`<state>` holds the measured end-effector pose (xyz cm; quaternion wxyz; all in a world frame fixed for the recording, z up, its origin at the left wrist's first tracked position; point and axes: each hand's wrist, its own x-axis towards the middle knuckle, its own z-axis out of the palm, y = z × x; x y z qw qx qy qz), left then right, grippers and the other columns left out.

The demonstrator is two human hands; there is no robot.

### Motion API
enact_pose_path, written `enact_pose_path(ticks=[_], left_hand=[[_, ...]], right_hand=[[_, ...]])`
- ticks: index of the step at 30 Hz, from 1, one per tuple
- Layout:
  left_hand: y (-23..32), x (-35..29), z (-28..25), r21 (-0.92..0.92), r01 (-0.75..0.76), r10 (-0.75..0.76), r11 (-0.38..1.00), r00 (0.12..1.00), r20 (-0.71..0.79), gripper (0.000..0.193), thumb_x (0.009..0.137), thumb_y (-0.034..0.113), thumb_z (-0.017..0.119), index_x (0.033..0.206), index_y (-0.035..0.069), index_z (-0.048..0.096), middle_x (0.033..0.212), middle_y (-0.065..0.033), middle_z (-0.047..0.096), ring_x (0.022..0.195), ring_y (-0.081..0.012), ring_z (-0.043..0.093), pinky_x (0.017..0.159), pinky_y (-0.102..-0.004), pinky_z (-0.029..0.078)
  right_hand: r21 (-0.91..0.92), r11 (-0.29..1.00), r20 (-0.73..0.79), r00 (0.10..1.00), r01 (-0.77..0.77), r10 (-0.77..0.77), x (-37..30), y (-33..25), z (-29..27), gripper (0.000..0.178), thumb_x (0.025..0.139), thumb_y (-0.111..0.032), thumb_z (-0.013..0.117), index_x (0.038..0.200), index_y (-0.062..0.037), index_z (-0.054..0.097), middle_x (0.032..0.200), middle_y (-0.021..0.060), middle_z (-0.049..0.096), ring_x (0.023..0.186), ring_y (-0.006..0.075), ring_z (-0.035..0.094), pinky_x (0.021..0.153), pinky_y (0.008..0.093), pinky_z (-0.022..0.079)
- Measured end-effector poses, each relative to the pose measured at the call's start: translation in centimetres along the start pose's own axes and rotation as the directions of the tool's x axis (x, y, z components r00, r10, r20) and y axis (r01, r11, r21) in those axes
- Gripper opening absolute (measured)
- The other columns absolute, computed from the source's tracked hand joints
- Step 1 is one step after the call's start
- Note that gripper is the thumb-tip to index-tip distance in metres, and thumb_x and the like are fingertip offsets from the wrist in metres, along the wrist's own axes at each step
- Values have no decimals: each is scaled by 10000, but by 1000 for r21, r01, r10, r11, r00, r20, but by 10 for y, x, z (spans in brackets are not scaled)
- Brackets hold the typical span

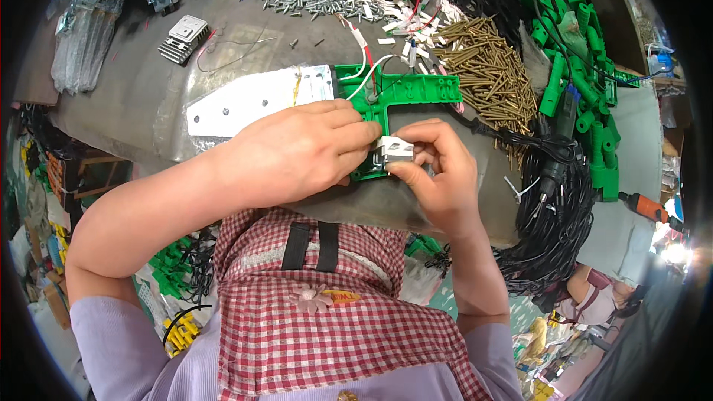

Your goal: The person assembles a heating tool by soldering wires and internal components into the plastic handle casing using a soldering iron, closing the housing, and driving screws with a power screwdriver.

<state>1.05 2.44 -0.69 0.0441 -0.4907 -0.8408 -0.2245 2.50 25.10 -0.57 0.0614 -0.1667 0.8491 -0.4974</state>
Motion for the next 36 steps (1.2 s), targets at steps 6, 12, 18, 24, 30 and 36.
enact_pose_path(ticks=[6,12,18,24,30,36], left_hand=[[-9,1,1,-70,-13,12,997,1000,-26,391,609,224,746,896,30,564,1101,-99,597,1059,-278,528,886,-375,472],[-8,-9,10,-167,4,-46,986,967,-250,461,560,202,788,885,31,508,1163,-170,511,1119,-358,511,918,-436,464],[-4,-26,15,-22,254,-246,967,908,-338,670,521,341,827,1008,30,488,1199,-180,451,1186,-409,442,982,-507,400],[0,-27,11,14,426,-412,905,882,-229,910,566,550,769,1222,0,463,1268,-185,437,1238,-396,384,1057,-525,308],[-2,-35,1,-189,347,-383,919,899,-214,818,581,481,795,1199,33,501,1261,-170,465,1216,-369,426,1047,-511,323],[-36,-61,-42,406,677,-443,614,721,-533,339,700,72,710,1031,69,632,1101,-113,569,1034,-307,521,853,-432,423]], right_hand=[[121,988,83,993,-96,86,9,-6,-2,281,742,-24,743,981,-9,596,779,26,573,644,53,500,583,215,433],[196,964,158,976,-182,152,10,0,1,280,759,-25,737,1005,-14,604,711,-26,513,612,20,436,555,192,395],[-131,964,184,950,-230,252,12,-23,12,278,764,-100,747,990,-12,610,638,19,464,527,70,392,494,259,365],[-464,847,77,964,260,-253,-1,-4,15,415,657,-197,783,1012,-65,614,1242,124,533,1084,326,448,916,422,393],[-490,847,88,979,204,-185,-6,-2,22,527,663,-367,781,1035,-41,598,1366,123,432,1102,311,408,933,446,323],[-504,840,44,977,201,-207,-14,2,22,590,710,-456,731,1111,-46,592,1323,117,465,1094,299,414,906,426,316]])
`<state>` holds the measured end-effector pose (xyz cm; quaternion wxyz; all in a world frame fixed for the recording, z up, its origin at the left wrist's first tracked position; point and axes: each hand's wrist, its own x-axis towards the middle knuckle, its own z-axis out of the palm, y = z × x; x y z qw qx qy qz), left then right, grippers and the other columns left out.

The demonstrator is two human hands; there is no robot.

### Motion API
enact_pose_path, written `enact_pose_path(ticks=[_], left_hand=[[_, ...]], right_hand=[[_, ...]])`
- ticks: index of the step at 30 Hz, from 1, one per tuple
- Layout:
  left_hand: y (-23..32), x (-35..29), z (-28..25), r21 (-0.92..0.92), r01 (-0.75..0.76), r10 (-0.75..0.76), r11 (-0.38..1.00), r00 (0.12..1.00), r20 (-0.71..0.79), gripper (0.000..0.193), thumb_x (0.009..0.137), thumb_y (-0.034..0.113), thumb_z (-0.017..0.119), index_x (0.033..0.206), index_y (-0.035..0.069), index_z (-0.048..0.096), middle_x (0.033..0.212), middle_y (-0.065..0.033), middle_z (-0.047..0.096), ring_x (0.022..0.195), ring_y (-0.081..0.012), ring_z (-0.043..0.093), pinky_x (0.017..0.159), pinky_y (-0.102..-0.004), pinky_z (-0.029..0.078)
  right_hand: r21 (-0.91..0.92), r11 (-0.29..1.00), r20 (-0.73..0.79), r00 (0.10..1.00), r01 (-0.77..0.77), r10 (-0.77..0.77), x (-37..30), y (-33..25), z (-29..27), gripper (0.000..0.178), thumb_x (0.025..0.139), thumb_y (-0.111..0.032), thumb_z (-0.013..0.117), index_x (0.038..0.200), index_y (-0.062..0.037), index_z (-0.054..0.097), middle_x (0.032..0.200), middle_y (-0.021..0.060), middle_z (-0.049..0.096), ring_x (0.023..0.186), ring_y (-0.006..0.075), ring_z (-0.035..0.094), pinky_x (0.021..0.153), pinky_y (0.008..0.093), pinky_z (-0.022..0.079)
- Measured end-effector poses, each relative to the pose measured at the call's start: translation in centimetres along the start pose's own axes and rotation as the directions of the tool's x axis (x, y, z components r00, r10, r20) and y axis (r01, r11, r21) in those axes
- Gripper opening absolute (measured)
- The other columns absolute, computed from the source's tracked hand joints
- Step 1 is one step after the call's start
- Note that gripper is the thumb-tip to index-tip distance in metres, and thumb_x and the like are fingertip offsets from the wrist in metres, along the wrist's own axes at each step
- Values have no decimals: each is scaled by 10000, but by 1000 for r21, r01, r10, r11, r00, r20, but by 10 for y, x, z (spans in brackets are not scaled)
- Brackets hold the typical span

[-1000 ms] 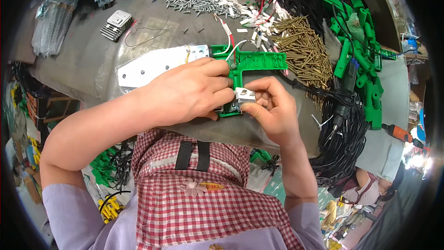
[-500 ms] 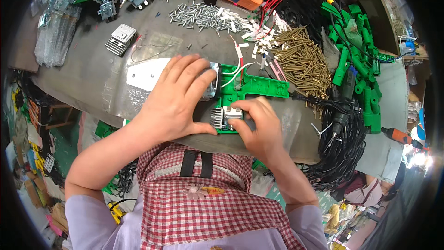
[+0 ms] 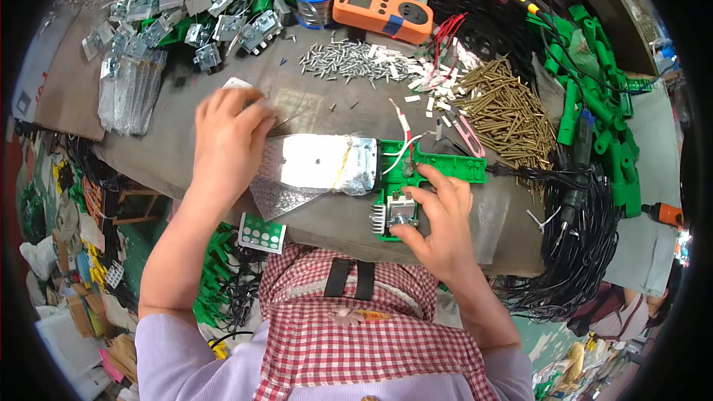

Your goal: The person assembles a heating tool by soldering wires and internal components into the plastic handle casing using a soldering iron, closing the housing, and driving screws with a power screwdriver.

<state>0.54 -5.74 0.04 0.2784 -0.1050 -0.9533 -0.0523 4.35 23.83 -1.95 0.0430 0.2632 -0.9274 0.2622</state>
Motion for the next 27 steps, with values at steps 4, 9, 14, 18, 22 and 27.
enact_pose_path(ticks=[4,9,14,18,22,27], left_hand=[[18,-3,-17,-443,70,-5,894,989,147,177,706,39,690,880,44,658,820,-85,607,801,-264,588,697,-373,456],[68,25,-55,-630,-129,237,766,967,90,169,717,0,675,881,42,661,670,-79,581,600,-250,563,573,-346,454],[72,34,-63,-892,397,195,216,878,438,114,790,0,638,900,27,651,697,-85,598,609,-241,589,538,-305,464],[73,47,-44,-687,-118,248,717,964,94,69,790,7,637,852,36,636,707,-87,614,588,-253,599,512,-314,466],[64,58,-31,-469,-124,118,875,992,-42,123,745,-21,671,845,40,636,653,-78,569,526,-246,558,475,-358,429],[69,68,-17,-634,80,-43,769,996,73,166,718,19,737,869,82,718,672,-40,418,591,-161,429,528,-288,347]], right_hand=[[80,995,-51,997,-53,57,7,-7,-20,600,724,-445,724,1169,-70,577,1293,102,493,1093,278,423,906,412,320],[-225,921,-293,880,317,-374,45,-44,-52,356,753,-277,684,1070,-117,655,947,9,590,836,177,521,781,373,322],[-102,904,-204,881,415,-427,65,-30,-81,261,746,-233,699,984,-129,670,697,-36,555,722,141,510,730,370,302],[93,907,-130,908,411,-398,92,9,-66,211,792,-251,696,976,-148,707,649,-27,538,725,159,512,768,342,330],[632,759,-100,955,-156,280,150,67,-73,245,906,-268,595,974,-44,667,786,21,652,726,132,543,627,270,424],[984,174,-68,818,-40,572,243,175,-68,328,909,-195,623,1169,-27,514,879,103,654,718,155,614,578,247,475]])
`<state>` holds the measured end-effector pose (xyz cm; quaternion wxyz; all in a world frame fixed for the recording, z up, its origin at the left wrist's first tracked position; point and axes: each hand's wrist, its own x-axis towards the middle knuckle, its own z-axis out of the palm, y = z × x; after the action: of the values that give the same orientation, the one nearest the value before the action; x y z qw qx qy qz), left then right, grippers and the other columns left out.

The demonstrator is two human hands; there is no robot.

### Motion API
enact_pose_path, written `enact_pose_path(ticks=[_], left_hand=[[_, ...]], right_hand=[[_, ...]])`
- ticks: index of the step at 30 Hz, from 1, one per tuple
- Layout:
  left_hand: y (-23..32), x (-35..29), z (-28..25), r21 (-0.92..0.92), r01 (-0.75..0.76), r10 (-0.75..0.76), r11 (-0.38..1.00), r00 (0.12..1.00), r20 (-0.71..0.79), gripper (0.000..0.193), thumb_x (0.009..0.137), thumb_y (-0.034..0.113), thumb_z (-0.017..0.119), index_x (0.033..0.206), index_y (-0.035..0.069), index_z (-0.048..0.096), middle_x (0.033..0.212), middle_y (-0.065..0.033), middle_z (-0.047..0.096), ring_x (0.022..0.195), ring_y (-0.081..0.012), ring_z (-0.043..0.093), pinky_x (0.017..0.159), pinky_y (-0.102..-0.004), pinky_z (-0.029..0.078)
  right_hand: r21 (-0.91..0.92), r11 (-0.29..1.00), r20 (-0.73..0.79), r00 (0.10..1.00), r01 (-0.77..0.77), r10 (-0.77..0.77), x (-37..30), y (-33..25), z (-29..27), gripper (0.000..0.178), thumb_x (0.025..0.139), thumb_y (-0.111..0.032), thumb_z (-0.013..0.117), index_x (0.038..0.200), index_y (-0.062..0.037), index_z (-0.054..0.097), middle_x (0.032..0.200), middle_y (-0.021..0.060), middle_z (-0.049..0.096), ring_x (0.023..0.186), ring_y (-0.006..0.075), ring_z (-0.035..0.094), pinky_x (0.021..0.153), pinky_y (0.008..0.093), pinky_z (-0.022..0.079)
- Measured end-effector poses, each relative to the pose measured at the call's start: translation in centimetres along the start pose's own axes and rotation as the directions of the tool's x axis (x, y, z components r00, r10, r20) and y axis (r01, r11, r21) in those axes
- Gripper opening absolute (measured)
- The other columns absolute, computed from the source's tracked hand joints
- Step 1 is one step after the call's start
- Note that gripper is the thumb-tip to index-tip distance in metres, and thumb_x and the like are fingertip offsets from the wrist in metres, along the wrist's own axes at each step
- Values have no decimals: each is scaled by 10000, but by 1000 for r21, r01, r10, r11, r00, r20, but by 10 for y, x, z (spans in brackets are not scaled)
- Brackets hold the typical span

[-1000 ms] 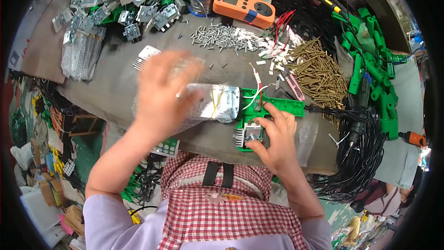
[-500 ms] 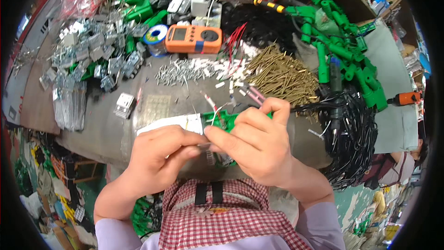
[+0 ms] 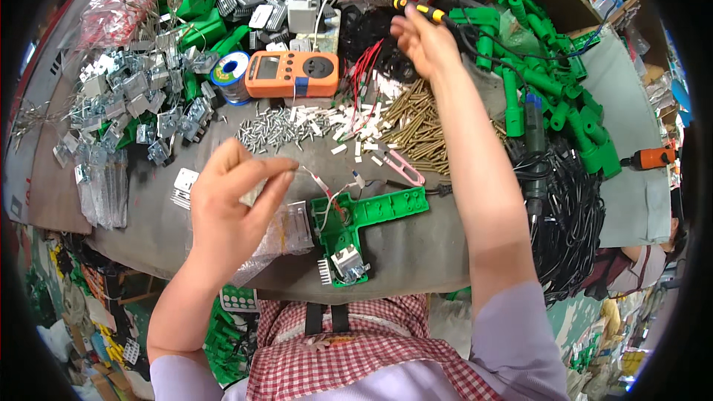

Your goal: The person assembles a heating tool by soldering wires and internal components into the plastic handle casing using a soldering iron, closing the housing, and driving screws with a power screwdriver.

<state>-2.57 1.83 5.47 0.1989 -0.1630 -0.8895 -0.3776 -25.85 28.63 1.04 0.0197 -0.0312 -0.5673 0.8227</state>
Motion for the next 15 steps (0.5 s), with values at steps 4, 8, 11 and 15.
enact_pose_path(ticks=[4,8,11,15], left_hand=[[-7,11,8,17,-17,16,1000,1000,20,145,704,36,752,838,70,707,690,-36,381,642,-170,416,569,-298,353],[-11,12,14,49,-29,27,998,999,42,156,671,52,772,805,66,693,716,-42,401,668,-180,431,586,-308,364],[-13,11,17,101,-70,64,992,996,62,160,664,54,773,801,61,690,723,-42,411,680,-185,445,596,-306,374],[-12,14,19,114,-141,131,983,987,94,164,651,44,771,788,53,682,728,-44,432,692,-191,460,604,-309,383]], right_hand=[[-462,734,-4,827,497,-562,12,-3,-11,252,873,-196,674,1059,-43,598,809,55,636,711,107,591,595,226,453],[-724,367,106,620,584,-778,-63,-49,-5,257,927,-197,592,1111,-21,551,926,70,645,758,100,579,691,225,455],[-376,709,12,768,596,-640,-119,-58,5,223,957,-250,548,994,-31,530,780,17,556,665,59,515,639,202,446],[-127,899,20,907,420,-421,-134,-34,6,223,940,-257,563,966,-38,528,778,-8,535,636,60,492,562,187,390]])
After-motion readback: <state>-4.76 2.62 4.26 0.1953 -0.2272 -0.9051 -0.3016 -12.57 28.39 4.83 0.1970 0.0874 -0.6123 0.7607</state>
